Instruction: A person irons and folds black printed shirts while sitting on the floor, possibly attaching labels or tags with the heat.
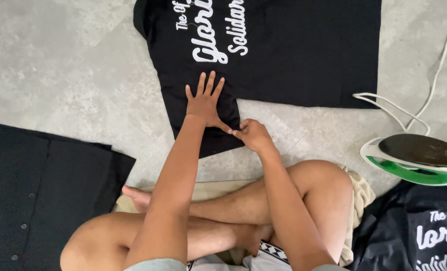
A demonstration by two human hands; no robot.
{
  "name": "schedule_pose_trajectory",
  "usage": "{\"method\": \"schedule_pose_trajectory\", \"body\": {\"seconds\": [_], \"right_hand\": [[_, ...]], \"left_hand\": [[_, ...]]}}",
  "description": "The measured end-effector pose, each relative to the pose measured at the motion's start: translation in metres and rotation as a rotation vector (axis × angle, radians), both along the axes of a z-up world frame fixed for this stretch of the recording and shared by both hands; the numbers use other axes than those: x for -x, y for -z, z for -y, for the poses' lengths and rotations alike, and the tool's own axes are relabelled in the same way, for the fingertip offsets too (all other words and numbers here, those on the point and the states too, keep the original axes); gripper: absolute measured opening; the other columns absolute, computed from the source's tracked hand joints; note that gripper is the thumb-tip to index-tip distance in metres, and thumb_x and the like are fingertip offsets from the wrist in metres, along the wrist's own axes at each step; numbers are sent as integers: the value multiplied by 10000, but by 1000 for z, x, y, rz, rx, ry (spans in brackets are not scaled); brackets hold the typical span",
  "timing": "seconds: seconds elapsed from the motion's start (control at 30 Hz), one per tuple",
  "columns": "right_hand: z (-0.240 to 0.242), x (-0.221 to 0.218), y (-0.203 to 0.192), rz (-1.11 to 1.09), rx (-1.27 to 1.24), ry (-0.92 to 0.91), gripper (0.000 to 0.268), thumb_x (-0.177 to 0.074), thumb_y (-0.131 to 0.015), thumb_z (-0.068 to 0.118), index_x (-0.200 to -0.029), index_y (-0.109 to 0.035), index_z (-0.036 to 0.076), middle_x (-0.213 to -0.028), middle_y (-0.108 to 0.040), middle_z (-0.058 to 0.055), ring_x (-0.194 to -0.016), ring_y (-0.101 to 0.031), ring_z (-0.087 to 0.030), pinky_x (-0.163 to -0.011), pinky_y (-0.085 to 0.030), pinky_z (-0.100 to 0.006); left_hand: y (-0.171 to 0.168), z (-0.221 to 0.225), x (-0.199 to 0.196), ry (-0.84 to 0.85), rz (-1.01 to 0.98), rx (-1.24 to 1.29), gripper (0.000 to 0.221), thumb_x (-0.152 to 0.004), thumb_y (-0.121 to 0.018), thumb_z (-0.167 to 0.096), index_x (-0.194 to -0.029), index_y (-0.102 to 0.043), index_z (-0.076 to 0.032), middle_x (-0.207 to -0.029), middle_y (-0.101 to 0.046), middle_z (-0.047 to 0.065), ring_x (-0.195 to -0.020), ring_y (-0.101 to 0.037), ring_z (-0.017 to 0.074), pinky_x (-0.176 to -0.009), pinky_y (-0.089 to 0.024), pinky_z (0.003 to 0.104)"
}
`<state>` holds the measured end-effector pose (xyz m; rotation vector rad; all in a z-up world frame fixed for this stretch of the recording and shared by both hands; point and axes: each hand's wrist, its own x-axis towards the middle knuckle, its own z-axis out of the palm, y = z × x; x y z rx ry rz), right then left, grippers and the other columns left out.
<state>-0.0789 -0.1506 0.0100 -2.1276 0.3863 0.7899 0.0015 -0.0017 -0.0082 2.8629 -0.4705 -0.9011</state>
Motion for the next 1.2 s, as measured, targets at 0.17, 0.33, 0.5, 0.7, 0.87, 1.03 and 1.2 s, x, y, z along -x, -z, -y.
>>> {"method": "schedule_pose_trajectory", "body": {"seconds": [0.17,0.33,0.5,0.7,0.87,1.03,1.2], "right_hand": [[14,2,47,87,73,20,190,-843,-605,170,-946,-656,17,-885,-672,-166,-865,-650,-321,-710,-518,-398],[26,2,82,92,51,31,229,-878,-553,214,-969,-639,23,-839,-677,-149,-715,-672,-277,-666,-522,-382],[22,9,73,24,41,-9,256,-837,-600,173,-998,-628,-24,-887,-674,-187,-800,-670,-316,-689,-520,-399],[24,15,57,-22,162,-70,250,-717,-694,187,-921,-673,45,-839,-691,-111,-839,-668,-290,-706,-518,-366],[4,6,11,148,264,-49,361,-717,-713,304,-1009,-622,111,-960,-639,-115,-989,-604,-297,-792,-492,-395],[-41,1,20,750,330,-211,278,-909,-544,169,-1168,-576,75,-1128,-547,-142,-1121,-497,-308,-871,-436,-407],[-51,-2,42,410,537,-567,553,-975,-241,441,-1471,-160,211,-1533,-88,-83,-1408,-63,-235,-1109,-87,-467]], "left_hand": [[-15,2,2,-5,-1,-10,1396,-408,-745,-721,-1470,20,-237,-1524,123,17,-1395,118,253,-1081,-30,608],[-19,1,0,2,9,-9,1401,-409,-756,-708,-1469,30,-235,-1524,125,22,-1396,116,255,-1077,-35,609],[-17,0,5,19,-40,-31,1418,-397,-762,-708,-1466,46,-243,-1522,141,16,-1393,131,252,-1073,-24,609],[-14,-1,7,50,-23,-43,1418,-415,-776,-682,-1468,58,-225,-1521,146,49,-1393,129,267,-1073,-20,603],[-17,-14,27,85,97,22,1348,-480,-705,-736,-1467,54,-220,-1522,124,80,-1400,89,277,-1093,-21,573],[4,-47,65,-129,232,164,738,-933,-334,-552,-1478,-2,-181,-1532,38,73,-1408,32,241,-1110,-42,527],[14,-80,96,-350,76,-45,901,-793,-269,-767,-1469,22,-246,-1529,100,16,-1406,60,216,-1110,-44,531]]}}
